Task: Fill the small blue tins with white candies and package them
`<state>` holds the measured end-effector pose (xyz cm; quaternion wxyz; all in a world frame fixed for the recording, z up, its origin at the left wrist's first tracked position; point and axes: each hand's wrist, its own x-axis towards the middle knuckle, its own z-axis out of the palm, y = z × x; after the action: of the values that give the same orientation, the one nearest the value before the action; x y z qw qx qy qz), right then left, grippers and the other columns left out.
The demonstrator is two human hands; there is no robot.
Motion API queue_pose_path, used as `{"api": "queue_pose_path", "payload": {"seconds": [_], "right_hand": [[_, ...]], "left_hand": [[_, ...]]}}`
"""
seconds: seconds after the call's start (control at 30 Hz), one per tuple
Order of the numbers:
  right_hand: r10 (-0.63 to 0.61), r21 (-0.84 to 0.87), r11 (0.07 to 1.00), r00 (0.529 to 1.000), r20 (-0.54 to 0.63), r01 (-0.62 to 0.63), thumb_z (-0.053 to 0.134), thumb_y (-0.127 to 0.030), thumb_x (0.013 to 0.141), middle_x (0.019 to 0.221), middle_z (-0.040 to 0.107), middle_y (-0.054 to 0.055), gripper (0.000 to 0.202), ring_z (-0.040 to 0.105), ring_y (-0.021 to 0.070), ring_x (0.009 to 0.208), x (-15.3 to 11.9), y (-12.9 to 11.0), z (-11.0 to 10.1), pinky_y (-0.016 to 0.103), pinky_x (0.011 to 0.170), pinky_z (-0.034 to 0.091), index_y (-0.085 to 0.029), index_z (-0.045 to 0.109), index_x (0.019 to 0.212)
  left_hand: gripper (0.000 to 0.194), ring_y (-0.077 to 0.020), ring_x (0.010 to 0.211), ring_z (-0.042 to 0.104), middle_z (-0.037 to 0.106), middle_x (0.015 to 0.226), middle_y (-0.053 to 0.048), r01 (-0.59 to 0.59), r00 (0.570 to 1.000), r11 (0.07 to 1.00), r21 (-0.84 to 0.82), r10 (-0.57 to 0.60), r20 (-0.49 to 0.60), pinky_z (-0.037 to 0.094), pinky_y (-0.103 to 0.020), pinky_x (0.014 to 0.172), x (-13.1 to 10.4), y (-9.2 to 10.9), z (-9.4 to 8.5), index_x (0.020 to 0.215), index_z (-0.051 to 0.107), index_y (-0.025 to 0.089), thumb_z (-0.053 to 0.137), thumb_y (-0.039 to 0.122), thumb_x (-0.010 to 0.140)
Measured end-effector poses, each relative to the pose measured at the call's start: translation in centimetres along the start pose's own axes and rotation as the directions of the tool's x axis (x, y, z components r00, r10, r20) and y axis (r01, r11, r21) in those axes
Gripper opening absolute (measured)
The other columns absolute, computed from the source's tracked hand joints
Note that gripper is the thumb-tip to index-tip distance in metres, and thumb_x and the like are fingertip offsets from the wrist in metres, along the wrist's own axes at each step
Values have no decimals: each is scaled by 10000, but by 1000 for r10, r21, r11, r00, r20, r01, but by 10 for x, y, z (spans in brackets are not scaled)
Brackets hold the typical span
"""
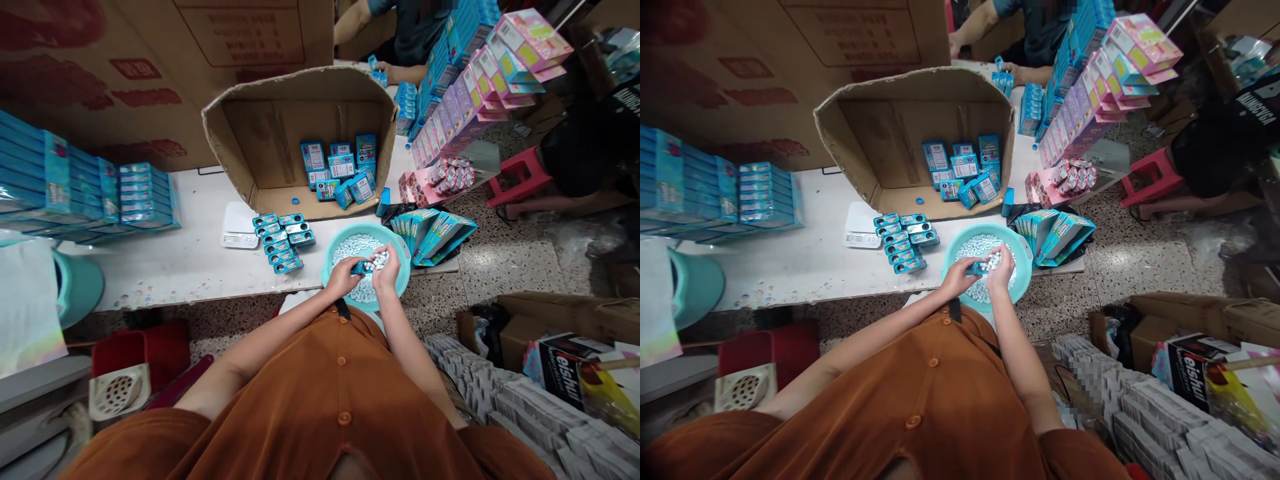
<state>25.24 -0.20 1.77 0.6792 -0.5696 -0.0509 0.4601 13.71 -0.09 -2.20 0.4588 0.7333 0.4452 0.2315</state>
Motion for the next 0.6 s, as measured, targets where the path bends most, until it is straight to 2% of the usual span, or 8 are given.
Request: {"api": "queue_pose_path", "payload": {"seconds": [0.1, 0.33, 0.43, 0.5, 0.6], "right_hand": [[-44, 19, 999, 999, 1, 44, 544, -431, 780, 550, 473, -54, 300, 477, 91, 509, 0, -1, 0, 222, 509, 416, -207, 468, 596], [17, 102, 994, 997, 80, -25, 516, -389, 817, 556, 470, -52, 299, 462, 80, 476, -3, -2, 0, 222, 479, 392, -199, 467, 592], [-38, 86, 996, 998, 55, 34, 502, -379, 820, 564, 469, -48, 297, 459, 79, 482, -5, -1, 3, 221, 477, 386, -199, 472, 587], [-74, 45, 996, 997, 35, 72, 496, -399, 820, 563, 463, -47, 308, 463, 83, 491, -6, -1, 5, 224, 489, 396, -204, 467, 583], [-67, 3, 998, 996, 62, 67, 494, -438, 813, 561, 464, -42, 334, 485, 92, 515, -7, -3, 8, 232, 522, 425, -208, 467, 574]], "left_hand": [[453, -201, 1038, 584, 657, 1103, -30, -29, 1000, 1000, 10, 29, -4, 448, -357, 937, 1, 0, 0, 1128, 617, 250, 640, 102, 700], [470, -208, 1058, 566, 645, 1107, -52, -80, 997, 993, 83, 81, -4, 435, -365, 952, 0, 1, 1, 1145, 600, 219, 581, 69, 699], [470, -208, 1060, 564, 643, 1113, -51, -91, 996, 992, 88, 92, -4, 434, -365, 952, 1, 1, 2, 1143, 600, 216, 581, 70, 697], [454, -209, 1059, 566, 646, 1113, -51, -84, 996, 993, 81, 85, -10, 434, -365, 953, 2, 1, 3, 1134, 605, 210, 596, 81, 698], [426, -208, 1039, 582, 654, 1107, -50, -19, 999, 999, 37, 21, -36, 450, -354, 932, 2, 0, 4, 1121, 611, 202, 634, 123, 703]]}}
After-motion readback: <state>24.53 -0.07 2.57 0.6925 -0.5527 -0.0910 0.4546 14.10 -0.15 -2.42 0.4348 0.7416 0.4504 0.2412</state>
